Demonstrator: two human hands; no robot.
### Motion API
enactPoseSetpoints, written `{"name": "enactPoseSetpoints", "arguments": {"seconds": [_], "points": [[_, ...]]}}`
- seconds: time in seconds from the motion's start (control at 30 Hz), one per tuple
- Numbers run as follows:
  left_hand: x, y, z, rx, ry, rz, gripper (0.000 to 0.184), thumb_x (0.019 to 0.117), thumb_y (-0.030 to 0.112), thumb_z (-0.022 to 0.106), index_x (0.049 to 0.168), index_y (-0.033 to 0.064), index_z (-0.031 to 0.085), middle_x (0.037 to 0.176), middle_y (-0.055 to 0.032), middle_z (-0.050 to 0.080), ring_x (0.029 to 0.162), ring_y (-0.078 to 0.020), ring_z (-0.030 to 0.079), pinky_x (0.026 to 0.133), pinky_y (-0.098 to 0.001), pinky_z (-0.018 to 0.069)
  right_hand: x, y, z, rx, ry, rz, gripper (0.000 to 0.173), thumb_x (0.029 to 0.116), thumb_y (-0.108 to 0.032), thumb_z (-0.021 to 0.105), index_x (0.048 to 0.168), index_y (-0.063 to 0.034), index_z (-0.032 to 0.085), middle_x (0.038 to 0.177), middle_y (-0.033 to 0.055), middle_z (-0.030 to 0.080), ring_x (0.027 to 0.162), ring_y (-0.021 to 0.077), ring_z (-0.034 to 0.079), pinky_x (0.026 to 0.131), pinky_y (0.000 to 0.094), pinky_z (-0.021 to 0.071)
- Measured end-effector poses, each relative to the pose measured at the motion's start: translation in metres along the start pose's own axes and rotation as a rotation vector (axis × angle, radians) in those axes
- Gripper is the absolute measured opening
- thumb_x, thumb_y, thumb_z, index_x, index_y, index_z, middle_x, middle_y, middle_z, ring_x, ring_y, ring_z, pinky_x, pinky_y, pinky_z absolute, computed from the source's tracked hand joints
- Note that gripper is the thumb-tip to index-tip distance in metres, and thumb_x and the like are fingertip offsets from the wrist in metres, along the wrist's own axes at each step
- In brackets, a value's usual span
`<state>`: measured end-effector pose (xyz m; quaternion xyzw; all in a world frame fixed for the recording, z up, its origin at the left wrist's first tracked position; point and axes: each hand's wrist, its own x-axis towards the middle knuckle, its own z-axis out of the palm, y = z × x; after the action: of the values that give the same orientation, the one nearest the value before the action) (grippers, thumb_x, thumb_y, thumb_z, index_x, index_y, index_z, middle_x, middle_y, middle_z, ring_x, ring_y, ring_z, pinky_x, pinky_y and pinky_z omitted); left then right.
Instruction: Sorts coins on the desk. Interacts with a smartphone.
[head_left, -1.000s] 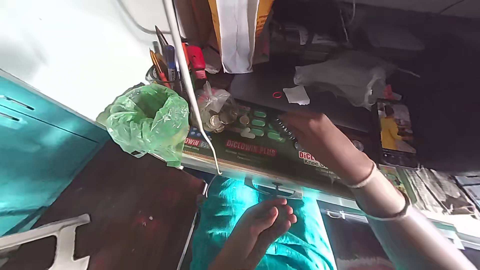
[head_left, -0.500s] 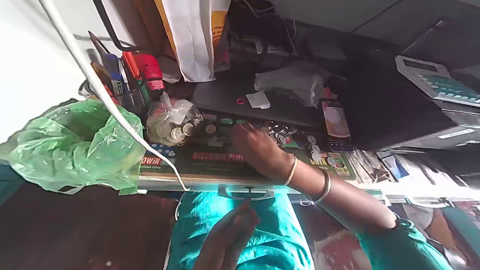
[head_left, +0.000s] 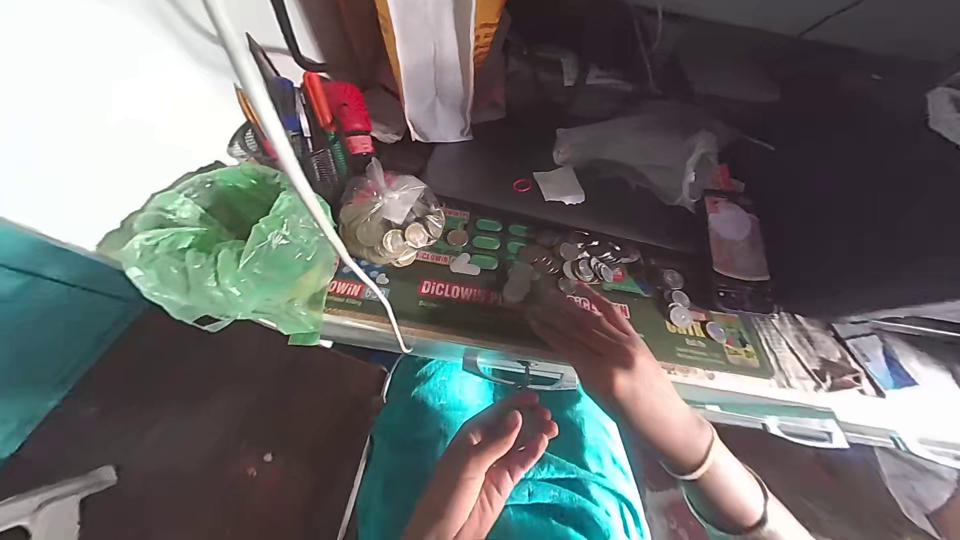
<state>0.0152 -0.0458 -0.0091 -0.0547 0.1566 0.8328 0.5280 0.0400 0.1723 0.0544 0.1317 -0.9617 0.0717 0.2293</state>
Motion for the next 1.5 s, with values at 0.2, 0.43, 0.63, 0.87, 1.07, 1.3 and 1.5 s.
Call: {"name": "enactPoseSetpoints", "arguments": {"seconds": [0.2,0.43,0.63,0.87,1.07,1.3,1.5], "points": [[0.006,-0.002,0.006,-0.014,0.064,-0.036,0.028,0.1043,0.001,0.047,0.124,-0.0004,0.067,0.118,-0.0158,0.072,0.110,-0.0257,0.072,0.099,-0.0342,0.0572,-0.044,0.006,-0.007,0.040,0.191,0.239,0.029,0.1016,-0.005,0.050,0.114,-0.0099,0.076,0.124,0.0109,0.073,0.128,0.0260,0.061,0.113,0.0414,0.0420],[0.019,-0.001,0.018,-0.031,0.140,-0.081,0.031,0.1066,0.003,0.040,0.123,-0.0019,0.066,0.123,-0.0174,0.070,0.115,-0.0268,0.070,0.102,-0.0350,0.0561,-0.057,-0.005,-0.006,-0.035,0.366,0.380,0.018,0.0986,-0.016,0.062,0.107,-0.0089,0.076,0.104,0.0096,0.071,0.103,0.0174,0.059,0.095,0.0278,0.0416],[0.026,0.004,0.027,-0.015,0.126,-0.052,0.031,0.1056,0.001,0.041,0.124,-0.0027,0.066,0.122,-0.0165,0.071,0.113,-0.0250,0.071,0.102,-0.0345,0.0561,-0.035,-0.011,-0.006,-0.037,0.199,0.362,0.042,0.0980,-0.044,0.066,0.123,-0.0118,0.074,0.114,0.0154,0.065,0.102,0.0268,0.054,0.092,0.0412,0.0361],[0.023,0.002,0.016,-0.033,0.115,-0.023,0.029,0.1027,0.002,0.048,0.125,-0.0030,0.067,0.120,-0.0173,0.072,0.111,-0.0239,0.071,0.098,-0.0322,0.0578,-0.046,-0.020,0.003,-0.084,0.224,0.215,0.017,0.1011,-0.017,0.064,0.113,-0.0128,0.075,0.114,0.0037,0.073,0.106,0.0211,0.060,0.091,0.0389,0.0385],[0.023,0.006,0.016,-0.011,0.163,-0.046,0.030,0.1055,0.004,0.044,0.122,-0.0020,0.068,0.117,-0.0171,0.073,0.110,-0.0242,0.072,0.096,-0.0314,0.0590,-0.087,0.019,-0.015,-0.290,0.524,0.343,0.006,0.0974,-0.016,0.068,0.100,-0.0134,0.074,0.097,0.0037,0.073,0.099,0.0175,0.064,0.095,0.0327,0.0458],[0.025,0.003,0.015,-0.032,0.152,-0.032,0.028,0.1043,0.005,0.048,0.123,-0.0022,0.069,0.119,-0.0176,0.073,0.111,-0.0248,0.072,0.098,-0.0319,0.0584,-0.100,0.047,-0.035,-0.428,0.470,0.402,0.009,0.0956,-0.015,0.071,0.094,-0.0102,0.078,0.091,0.0077,0.074,0.094,0.0229,0.063,0.090,0.0363,0.0425],[0.023,0.001,0.021,-0.046,0.207,-0.012,0.030,0.1043,0.002,0.045,0.122,-0.0026,0.069,0.118,-0.0190,0.073,0.108,-0.0261,0.073,0.095,-0.0328,0.0600,-0.101,0.024,-0.031,-0.316,0.510,0.230,0.005,0.0979,-0.014,0.068,0.102,-0.0147,0.068,0.099,0.0010,0.067,0.094,0.0150,0.059,0.096,0.0303,0.0415]]}}
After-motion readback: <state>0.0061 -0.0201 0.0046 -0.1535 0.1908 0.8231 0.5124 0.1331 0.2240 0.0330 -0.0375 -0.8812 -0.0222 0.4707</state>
